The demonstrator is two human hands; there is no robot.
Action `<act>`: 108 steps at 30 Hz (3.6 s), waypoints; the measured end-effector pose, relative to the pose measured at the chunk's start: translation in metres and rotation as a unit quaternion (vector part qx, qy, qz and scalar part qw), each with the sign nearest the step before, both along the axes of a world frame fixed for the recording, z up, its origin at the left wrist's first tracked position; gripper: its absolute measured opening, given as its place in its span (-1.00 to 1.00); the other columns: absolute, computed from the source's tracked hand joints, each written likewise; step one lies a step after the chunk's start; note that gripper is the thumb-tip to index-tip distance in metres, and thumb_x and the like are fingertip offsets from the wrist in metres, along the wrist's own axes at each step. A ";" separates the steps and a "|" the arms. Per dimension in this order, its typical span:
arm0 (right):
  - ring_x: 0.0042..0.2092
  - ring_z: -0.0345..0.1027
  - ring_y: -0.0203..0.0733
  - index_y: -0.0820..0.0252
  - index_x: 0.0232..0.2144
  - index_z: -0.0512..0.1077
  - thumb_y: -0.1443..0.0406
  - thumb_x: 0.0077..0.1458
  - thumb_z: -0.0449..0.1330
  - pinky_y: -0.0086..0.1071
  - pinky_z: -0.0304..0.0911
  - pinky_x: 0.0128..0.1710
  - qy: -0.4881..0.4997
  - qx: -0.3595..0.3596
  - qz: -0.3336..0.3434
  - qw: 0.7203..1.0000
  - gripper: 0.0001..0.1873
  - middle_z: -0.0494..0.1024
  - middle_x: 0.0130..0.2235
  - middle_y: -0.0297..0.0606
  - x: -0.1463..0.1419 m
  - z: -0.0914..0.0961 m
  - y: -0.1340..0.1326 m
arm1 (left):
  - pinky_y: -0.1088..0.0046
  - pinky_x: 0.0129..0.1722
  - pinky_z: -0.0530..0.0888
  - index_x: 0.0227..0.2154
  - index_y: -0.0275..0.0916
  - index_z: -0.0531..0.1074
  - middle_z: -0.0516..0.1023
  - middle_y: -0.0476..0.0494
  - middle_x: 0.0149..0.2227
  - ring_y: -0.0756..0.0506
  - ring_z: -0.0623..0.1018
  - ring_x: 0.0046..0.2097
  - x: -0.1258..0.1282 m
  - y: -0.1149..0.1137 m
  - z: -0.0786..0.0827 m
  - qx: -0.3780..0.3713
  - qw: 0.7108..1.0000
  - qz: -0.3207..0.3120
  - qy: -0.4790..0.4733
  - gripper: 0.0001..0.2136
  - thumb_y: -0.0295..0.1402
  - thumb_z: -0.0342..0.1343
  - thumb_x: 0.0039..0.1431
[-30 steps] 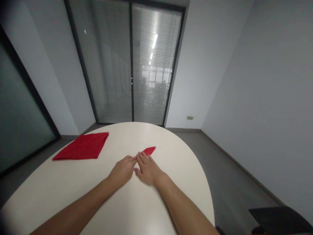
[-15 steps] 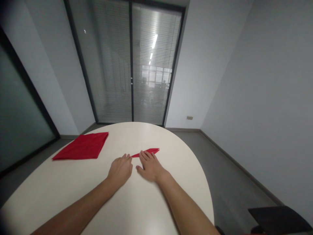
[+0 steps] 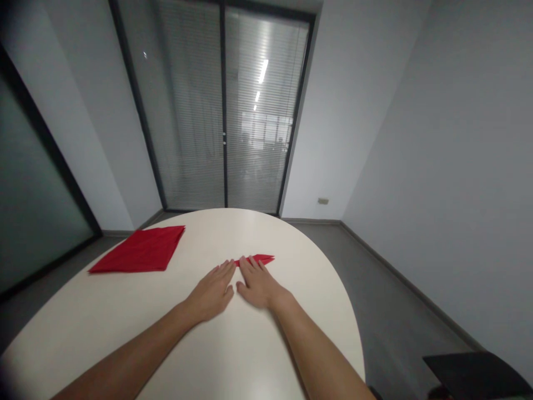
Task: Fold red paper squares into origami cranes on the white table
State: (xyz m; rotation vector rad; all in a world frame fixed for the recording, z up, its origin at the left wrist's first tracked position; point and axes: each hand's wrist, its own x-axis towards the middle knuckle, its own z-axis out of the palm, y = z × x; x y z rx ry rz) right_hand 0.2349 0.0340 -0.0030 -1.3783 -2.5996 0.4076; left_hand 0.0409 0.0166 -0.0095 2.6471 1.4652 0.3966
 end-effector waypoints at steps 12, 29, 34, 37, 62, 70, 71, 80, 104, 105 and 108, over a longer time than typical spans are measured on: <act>0.41 -0.08 0.15 0.17 0.25 0.33 0.13 0.39 -0.07 0.14 -0.12 0.34 0.022 0.063 -0.008 0.998 -0.49 0.31 0.31 -0.06 0.020 0.010 0.007 | 0.13 0.28 0.24 0.06 -0.38 0.45 0.49 -0.37 0.17 -0.21 0.44 0.22 0.000 0.001 0.005 0.071 0.997 0.002 -0.021 -0.65 -0.42 -0.07 0.30; -0.07 0.50 -0.14 0.09 -0.26 0.60 0.38 0.21 0.19 -0.26 0.25 0.03 0.120 0.144 0.024 0.982 -0.82 0.66 -0.09 -0.26 0.020 0.013 0.016 | 0.20 0.01 0.44 -0.18 -0.27 0.60 0.63 -0.22 -0.10 -0.20 0.54 -0.04 -0.004 0.003 0.012 0.090 0.995 0.015 -0.026 -0.73 -0.42 -0.03 0.35; -0.09 0.50 -0.14 0.07 -0.28 0.62 0.43 0.18 0.17 -0.26 0.27 0.02 0.102 0.151 0.006 0.983 -0.77 0.67 -0.14 -0.29 0.020 0.014 0.016 | 0.23 -0.01 0.44 -0.18 -0.26 0.59 0.61 -0.21 -0.12 -0.17 0.54 -0.06 -0.004 0.003 0.012 0.089 0.995 0.012 -0.030 -0.74 -0.42 -0.03 0.35; -0.12 0.50 -0.13 0.08 -0.21 0.60 0.46 0.13 0.16 -0.27 0.29 -0.01 0.101 0.144 -0.018 0.984 -0.72 0.67 -0.17 -0.29 0.020 0.015 0.015 | 0.23 -0.02 0.44 -0.16 -0.26 0.58 0.61 -0.19 -0.11 -0.18 0.54 -0.06 -0.004 0.002 0.013 0.089 0.996 0.008 -0.029 -0.75 -0.43 -0.03 0.34; -0.19 0.48 -0.19 0.12 -0.26 0.58 0.41 0.10 0.19 -0.39 0.27 -0.15 0.097 0.109 -0.010 0.989 -0.80 0.64 -0.23 -0.29 0.023 0.018 0.008 | 0.34 -0.13 0.44 -0.11 -0.17 0.52 0.57 -0.10 -0.17 -0.14 0.52 -0.12 -0.005 0.006 0.005 0.090 0.996 0.006 0.003 -0.77 -0.53 0.02 0.31; -0.21 0.48 -0.19 0.13 -0.27 0.60 0.41 0.13 0.18 -0.39 0.30 -0.14 0.123 0.101 0.026 0.987 -0.81 0.64 -0.25 -0.27 0.025 0.016 0.010 | 0.32 -0.13 0.45 -0.21 -0.18 0.57 0.60 -0.10 -0.20 -0.14 0.52 -0.12 -0.007 0.009 0.005 0.083 0.996 -0.002 -0.026 -0.80 -0.52 0.07 0.29; -0.20 0.48 -0.19 0.12 -0.27 0.60 0.40 0.14 0.18 -0.39 0.30 -0.13 0.123 0.100 0.038 0.987 -0.80 0.65 -0.24 -0.27 0.026 0.016 0.010 | 0.32 -0.12 0.45 -0.24 -0.18 0.58 0.60 -0.10 -0.19 -0.14 0.52 -0.12 -0.007 0.009 0.005 0.085 0.996 -0.007 -0.028 -0.80 -0.53 0.06 0.28; -0.09 0.48 -0.14 0.07 -0.19 0.63 0.32 0.21 0.19 -0.33 0.33 -0.05 0.122 0.103 0.061 0.985 -0.79 0.65 -0.13 -0.24 0.030 0.013 0.014 | 0.28 0.02 0.45 -0.19 -0.20 0.58 0.62 -0.11 -0.09 -0.15 0.52 -0.02 -0.011 0.009 0.005 0.071 0.994 -0.046 -0.063 -0.72 -0.61 0.02 0.20; -0.17 0.54 -0.21 0.07 -0.12 0.59 0.42 0.17 0.12 -0.43 0.31 -0.17 -0.016 0.149 0.067 0.986 -0.67 0.67 -0.12 -0.26 0.018 0.024 0.011 | 0.32 -0.02 0.44 -0.10 -0.20 0.54 0.63 -0.14 -0.12 -0.15 0.52 -0.05 -0.008 0.007 0.011 0.055 0.998 -0.010 -0.030 -0.75 -0.52 -0.01 0.32; -0.18 0.54 -0.20 0.06 -0.11 0.59 0.42 0.17 0.12 -0.43 0.31 -0.18 -0.016 0.153 0.067 0.986 -0.67 0.67 -0.13 -0.26 0.018 0.024 0.011 | 0.31 -0.02 0.44 -0.10 -0.20 0.54 0.63 -0.15 -0.12 -0.15 0.52 -0.05 -0.007 0.007 0.011 0.056 0.998 -0.010 -0.028 -0.75 -0.52 -0.01 0.31; -0.21 0.54 -0.20 0.03 -0.06 0.57 0.39 0.20 0.11 -0.43 0.29 -0.21 -0.015 0.163 0.058 0.985 -0.65 0.67 -0.14 -0.25 0.018 0.022 0.012 | 0.29 -0.05 0.45 -0.10 -0.22 0.53 0.61 -0.18 -0.13 -0.17 0.52 -0.07 -0.007 0.006 0.012 0.064 0.998 -0.003 -0.027 -0.77 -0.47 -0.02 0.34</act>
